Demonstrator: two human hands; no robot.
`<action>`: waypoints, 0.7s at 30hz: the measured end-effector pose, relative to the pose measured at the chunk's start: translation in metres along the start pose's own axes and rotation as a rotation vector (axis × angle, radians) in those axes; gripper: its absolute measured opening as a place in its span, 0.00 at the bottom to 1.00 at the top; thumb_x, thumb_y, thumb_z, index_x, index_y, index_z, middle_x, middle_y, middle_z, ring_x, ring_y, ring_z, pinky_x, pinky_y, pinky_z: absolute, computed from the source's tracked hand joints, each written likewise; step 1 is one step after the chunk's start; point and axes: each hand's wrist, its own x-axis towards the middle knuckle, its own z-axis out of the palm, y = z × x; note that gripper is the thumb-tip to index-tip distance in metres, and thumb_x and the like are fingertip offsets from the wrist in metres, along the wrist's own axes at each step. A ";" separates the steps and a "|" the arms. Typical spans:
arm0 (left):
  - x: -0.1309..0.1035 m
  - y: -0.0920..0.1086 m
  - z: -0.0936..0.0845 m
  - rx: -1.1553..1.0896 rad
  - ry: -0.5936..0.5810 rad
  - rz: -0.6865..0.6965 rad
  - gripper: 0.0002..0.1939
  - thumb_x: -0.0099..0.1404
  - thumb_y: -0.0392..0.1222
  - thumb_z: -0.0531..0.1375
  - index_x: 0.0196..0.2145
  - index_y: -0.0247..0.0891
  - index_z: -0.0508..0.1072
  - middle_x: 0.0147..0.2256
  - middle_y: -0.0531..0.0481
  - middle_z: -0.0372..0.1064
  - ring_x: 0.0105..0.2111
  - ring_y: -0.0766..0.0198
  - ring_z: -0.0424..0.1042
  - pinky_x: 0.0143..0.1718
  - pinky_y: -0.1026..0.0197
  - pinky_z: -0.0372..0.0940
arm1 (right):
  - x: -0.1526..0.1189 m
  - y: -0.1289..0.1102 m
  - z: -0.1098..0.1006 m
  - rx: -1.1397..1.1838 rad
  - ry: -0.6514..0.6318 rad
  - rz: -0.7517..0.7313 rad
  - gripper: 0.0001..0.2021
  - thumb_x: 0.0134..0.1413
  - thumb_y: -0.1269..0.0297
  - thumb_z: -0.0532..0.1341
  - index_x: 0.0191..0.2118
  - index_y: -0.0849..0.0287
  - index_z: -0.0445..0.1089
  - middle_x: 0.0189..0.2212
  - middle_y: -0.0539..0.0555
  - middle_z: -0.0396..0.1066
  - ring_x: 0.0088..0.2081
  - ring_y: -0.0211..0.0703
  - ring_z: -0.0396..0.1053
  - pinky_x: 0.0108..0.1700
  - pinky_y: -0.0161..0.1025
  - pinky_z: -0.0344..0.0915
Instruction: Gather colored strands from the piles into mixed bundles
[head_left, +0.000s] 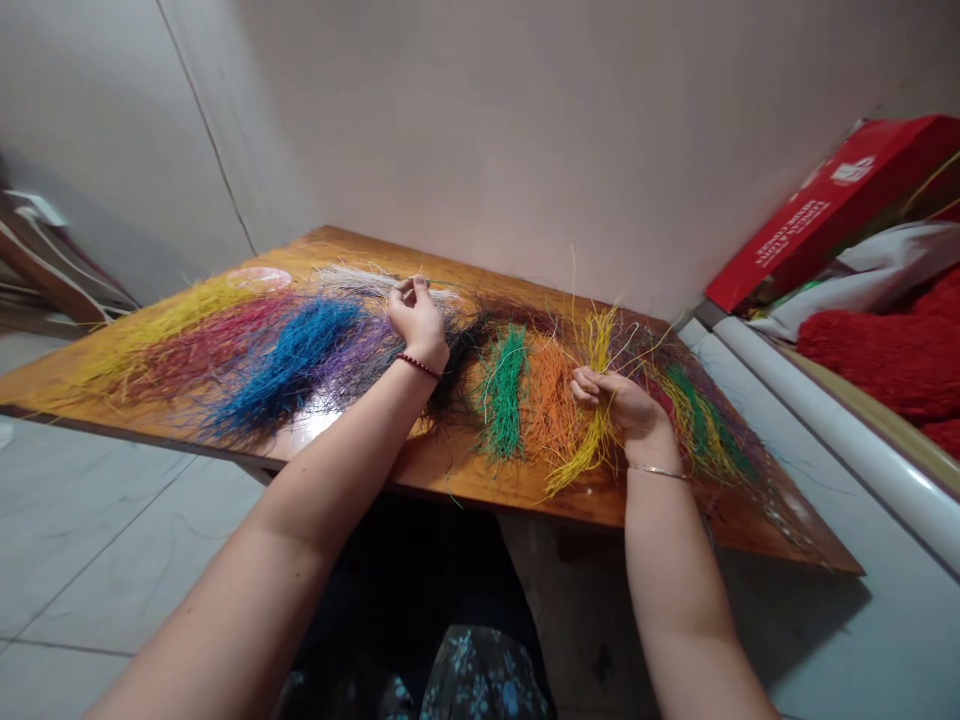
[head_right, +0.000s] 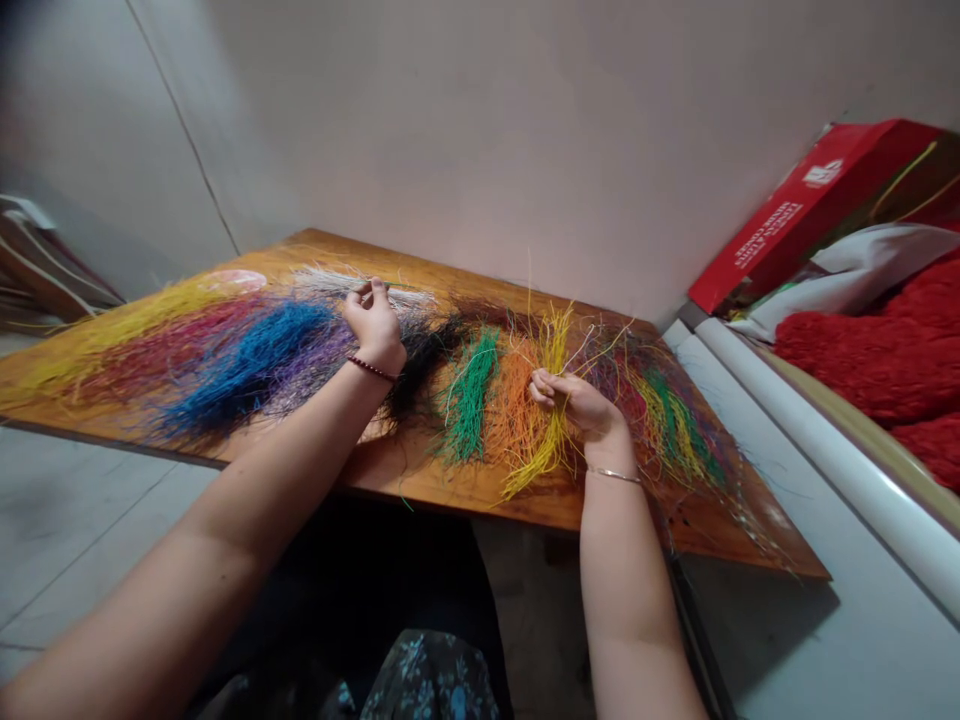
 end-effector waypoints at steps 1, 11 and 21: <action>-0.001 0.002 0.000 0.006 0.009 0.014 0.06 0.69 0.41 0.58 0.38 0.36 0.66 0.40 0.46 0.71 0.41 0.68 0.73 0.43 0.69 0.65 | 0.000 0.000 0.000 -0.002 0.001 0.000 0.21 0.65 0.54 0.52 0.22 0.57 0.53 0.21 0.50 0.48 0.24 0.39 0.44 0.31 0.39 0.50; 0.003 0.006 -0.003 0.015 0.045 0.130 0.12 0.70 0.51 0.56 0.41 0.39 0.67 0.41 0.46 0.70 0.44 0.65 0.71 0.44 0.67 0.65 | 0.000 0.001 -0.002 0.013 0.018 0.003 0.20 0.65 0.55 0.52 0.22 0.57 0.54 0.21 0.50 0.47 0.24 0.40 0.43 0.30 0.39 0.48; -0.003 0.011 0.000 -0.025 -0.152 0.030 0.19 0.66 0.58 0.59 0.44 0.40 0.68 0.43 0.43 0.72 0.42 0.65 0.72 0.39 0.66 0.66 | 0.001 -0.002 0.001 0.021 0.043 -0.005 0.20 0.64 0.55 0.53 0.22 0.57 0.54 0.21 0.50 0.47 0.24 0.40 0.43 0.30 0.39 0.48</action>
